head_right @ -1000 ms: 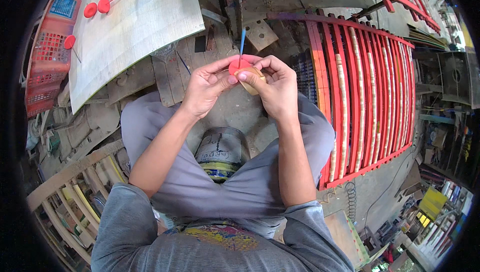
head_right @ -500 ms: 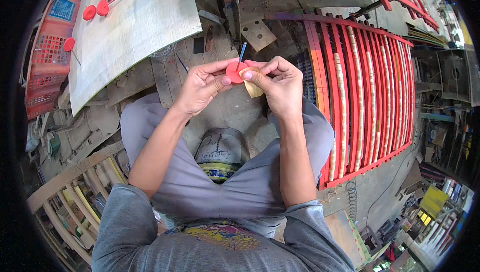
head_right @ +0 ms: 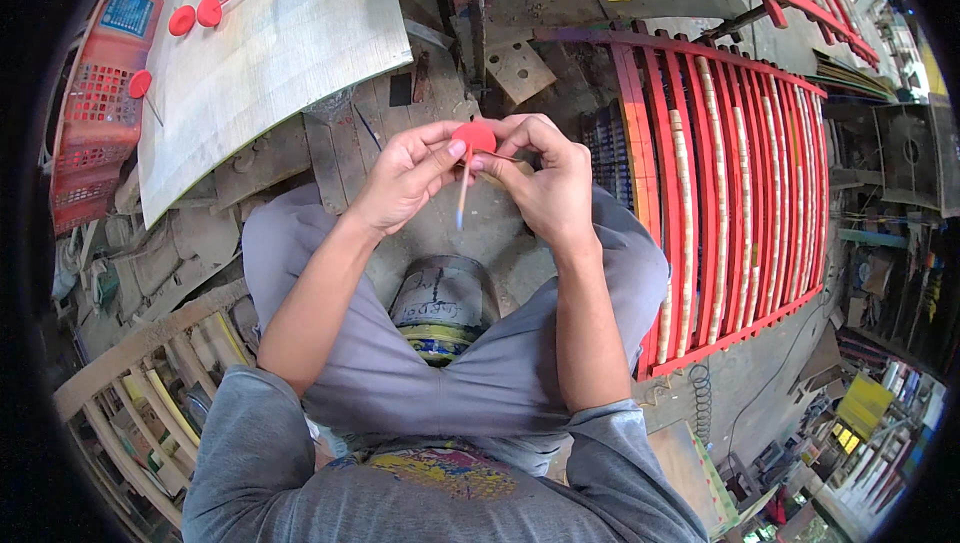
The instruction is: Using sandpaper to smooth the edges of small red wooden circular components.
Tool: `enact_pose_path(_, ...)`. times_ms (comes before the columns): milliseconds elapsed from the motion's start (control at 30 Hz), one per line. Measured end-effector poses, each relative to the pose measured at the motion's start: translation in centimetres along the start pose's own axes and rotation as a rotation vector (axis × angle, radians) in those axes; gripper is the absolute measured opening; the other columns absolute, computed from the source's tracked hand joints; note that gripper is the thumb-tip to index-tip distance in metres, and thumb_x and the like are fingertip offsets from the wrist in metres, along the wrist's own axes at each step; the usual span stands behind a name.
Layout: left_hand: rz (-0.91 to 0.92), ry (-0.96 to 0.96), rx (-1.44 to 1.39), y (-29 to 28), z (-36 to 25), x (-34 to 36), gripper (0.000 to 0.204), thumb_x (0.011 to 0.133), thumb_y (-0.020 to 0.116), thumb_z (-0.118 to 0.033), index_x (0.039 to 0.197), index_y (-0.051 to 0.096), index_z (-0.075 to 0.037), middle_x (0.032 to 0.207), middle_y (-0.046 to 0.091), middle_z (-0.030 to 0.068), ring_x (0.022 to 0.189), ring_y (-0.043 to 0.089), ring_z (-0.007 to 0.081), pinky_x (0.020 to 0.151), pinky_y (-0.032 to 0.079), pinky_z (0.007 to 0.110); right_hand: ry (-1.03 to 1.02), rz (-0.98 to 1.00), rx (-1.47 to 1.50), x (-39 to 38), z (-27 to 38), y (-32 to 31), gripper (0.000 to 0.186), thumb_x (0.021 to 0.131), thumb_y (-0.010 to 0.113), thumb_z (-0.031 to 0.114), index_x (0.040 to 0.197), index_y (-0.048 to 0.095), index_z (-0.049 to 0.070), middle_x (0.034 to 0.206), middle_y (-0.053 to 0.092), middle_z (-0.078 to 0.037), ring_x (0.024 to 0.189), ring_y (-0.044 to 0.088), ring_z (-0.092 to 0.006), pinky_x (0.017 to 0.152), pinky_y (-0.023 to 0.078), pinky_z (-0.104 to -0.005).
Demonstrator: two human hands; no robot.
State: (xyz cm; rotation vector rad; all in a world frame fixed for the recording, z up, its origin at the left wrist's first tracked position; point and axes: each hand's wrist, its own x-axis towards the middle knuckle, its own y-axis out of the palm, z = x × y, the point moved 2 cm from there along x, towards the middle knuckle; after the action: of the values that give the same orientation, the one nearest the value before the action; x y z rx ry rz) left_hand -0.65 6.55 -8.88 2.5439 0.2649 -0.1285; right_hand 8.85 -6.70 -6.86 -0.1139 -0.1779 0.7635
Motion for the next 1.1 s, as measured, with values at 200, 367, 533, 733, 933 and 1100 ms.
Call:
enact_pose_path(200, -0.018, 0.011, 0.208, -0.4, -0.5, 0.0, 0.025, 0.096, 0.051, -0.019, 0.099, 0.064, 0.001, 0.078, 0.062, 0.0013, 0.069, 0.055, 0.0068, 0.065, 0.046, 0.022, -0.178, -0.013, -0.113, 0.2, 0.5, 0.4, 0.021, 0.068, 0.076, -0.006, 0.074, 0.056, -0.002, 0.11, 0.063, -0.019, 0.101, 0.06, -0.0188, 0.087, 0.047, -0.0304)
enact_pose_path(367, 0.019, -0.008, 0.293, -0.9, -0.4, -0.2, 0.025, 0.096, 0.05, -0.021, 0.092, 0.063, -0.001, 0.072, 0.06, -0.0008, 0.064, 0.053, 0.0049, 0.06, 0.043, 0.021, -0.089, 0.034, -0.06, -0.1, 0.7, 0.3, 0.021, 0.067, 0.077, -0.004, 0.073, 0.057, -0.003, 0.105, 0.065, -0.018, 0.098, 0.062, -0.0194, 0.083, 0.05, -0.0293)
enact_pose_path(533, 0.118, 0.007, 0.495, -1.5, -0.6, -0.3, 0.027, 0.097, 0.048, -0.023, 0.081, 0.058, -0.003, 0.066, 0.053, -0.0026, 0.06, 0.047, 0.0035, 0.054, 0.038, 0.022, 0.05, 0.088, 0.139, -0.3, 0.6, -0.2, 0.02, 0.069, 0.075, -0.008, 0.07, 0.055, -0.004, 0.095, 0.065, -0.019, 0.094, 0.064, -0.0206, 0.079, 0.053, -0.0287)
enact_pose_path(733, 0.214, -0.047, 0.629, -1.1, -1.5, -0.8, 0.028, 0.098, 0.045, -0.025, 0.085, 0.056, -0.003, 0.064, 0.048, -0.0019, 0.057, 0.044, 0.006, 0.053, 0.037, 0.024, 0.208, 0.164, 0.426, -0.4, 1.0, -0.5, 0.021, 0.072, 0.072, -0.01, 0.071, 0.052, -0.003, 0.095, 0.064, -0.02, 0.085, 0.064, -0.0171, 0.074, 0.055, -0.0275)
enact_pose_path(933, 0.176, -0.098, 0.45, -1.3, -0.4, -0.8, 0.041, 0.1, 0.04, -0.038, 0.09, 0.058, -0.002, 0.068, 0.05, -0.0012, 0.06, 0.046, 0.0074, 0.054, 0.04, 0.023, 0.023, 0.271, 0.239, -0.3, 1.1, 0.1, 0.025, 0.071, 0.074, -0.006, 0.071, 0.05, 0.0, 0.113, 0.06, -0.02, 0.093, 0.061, -0.0161, 0.083, 0.05, -0.0298)
enact_pose_path(1100, 0.12, -0.153, 0.191, -0.5, -0.5, -0.5, 0.047, 0.099, 0.037, -0.043, 0.091, 0.059, -0.002, 0.071, 0.054, -0.0002, 0.062, 0.05, 0.0067, 0.054, 0.041, 0.021, -0.002, 0.191, 0.166, -0.4, 0.7, 0.0, 0.026, 0.069, 0.077, -0.004, 0.07, 0.051, 0.0, 0.111, 0.062, -0.021, 0.101, 0.059, -0.0214, 0.089, 0.047, -0.0316)
